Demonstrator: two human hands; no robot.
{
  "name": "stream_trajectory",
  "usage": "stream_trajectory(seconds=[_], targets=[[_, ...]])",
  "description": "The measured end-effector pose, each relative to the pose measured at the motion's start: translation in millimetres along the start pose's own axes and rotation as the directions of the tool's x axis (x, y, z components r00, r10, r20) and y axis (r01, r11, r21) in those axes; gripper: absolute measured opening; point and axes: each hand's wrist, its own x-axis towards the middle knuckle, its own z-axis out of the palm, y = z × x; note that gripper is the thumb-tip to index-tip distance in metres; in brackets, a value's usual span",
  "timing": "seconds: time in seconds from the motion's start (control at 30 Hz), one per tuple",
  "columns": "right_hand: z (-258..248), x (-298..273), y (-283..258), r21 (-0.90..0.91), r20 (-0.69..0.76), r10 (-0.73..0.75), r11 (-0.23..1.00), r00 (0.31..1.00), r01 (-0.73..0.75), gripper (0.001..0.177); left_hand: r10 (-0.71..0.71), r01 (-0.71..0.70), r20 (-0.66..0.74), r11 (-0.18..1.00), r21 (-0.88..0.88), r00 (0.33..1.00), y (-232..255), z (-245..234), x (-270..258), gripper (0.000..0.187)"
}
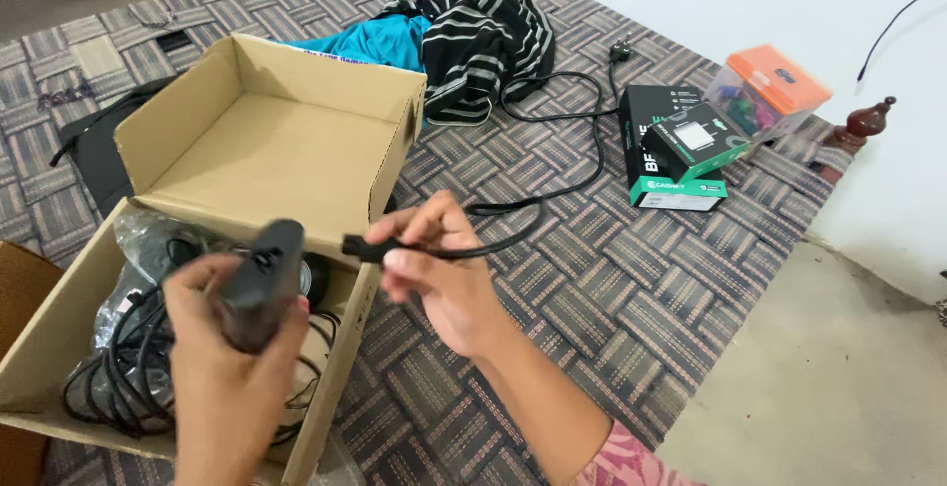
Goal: The person opens a Dell-branded box and removes a laptop power adapter, a mouse, and cables. They place the items on the floor mat, then remove a laptop from a sleeve and connect the power adapter to the laptop.
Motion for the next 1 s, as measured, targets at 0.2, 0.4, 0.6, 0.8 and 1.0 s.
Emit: stream_trajectory(seconds=[0.2, 0.4, 0.6, 0.8, 1.0], targets=[[20.4, 12.3, -19.4, -0.12, 0.002, 0.024, 0.993, 1.0, -0.023, 0.026, -0.174, 0.365, 0.429, 0.833, -0.417, 0.887, 29.8, -28.6, 32.0, 0.044], [18.0, 11.0, -37.5, -0.166, -0.001, -0.157, 0.974, 0.988, 0.155, 0.024, 0.478, -0.511, 0.211, 0.848, 0.143, 0.853, 35.4, -25.7, 5.7, 0.082], [19.1, -20.2, -28.5, -0.175, 0.058, -0.13, 0.975, 0.99, 0.138, 0.027, 0.673, -0.698, 0.187, 0.679, 0.227, 0.716, 39.7, -22.9, -22.8, 0.078], [16.0, -34.5, -16.9, -0.163, 0.099, -0.208, 0.961, 0.973, 0.222, 0.026, 0.623, -0.639, 0.155, 0.718, 0.276, 0.767, 37.7, -16.8, -26.5, 0.08], [0.7, -34.8, -8.0, -0.15, 0.115, -0.217, 0.961, 0.97, 0.232, 0.026, 0.546, -0.573, 0.182, 0.746, 0.34, 0.818, 37.3, -11.9, -24.4, 0.088]])
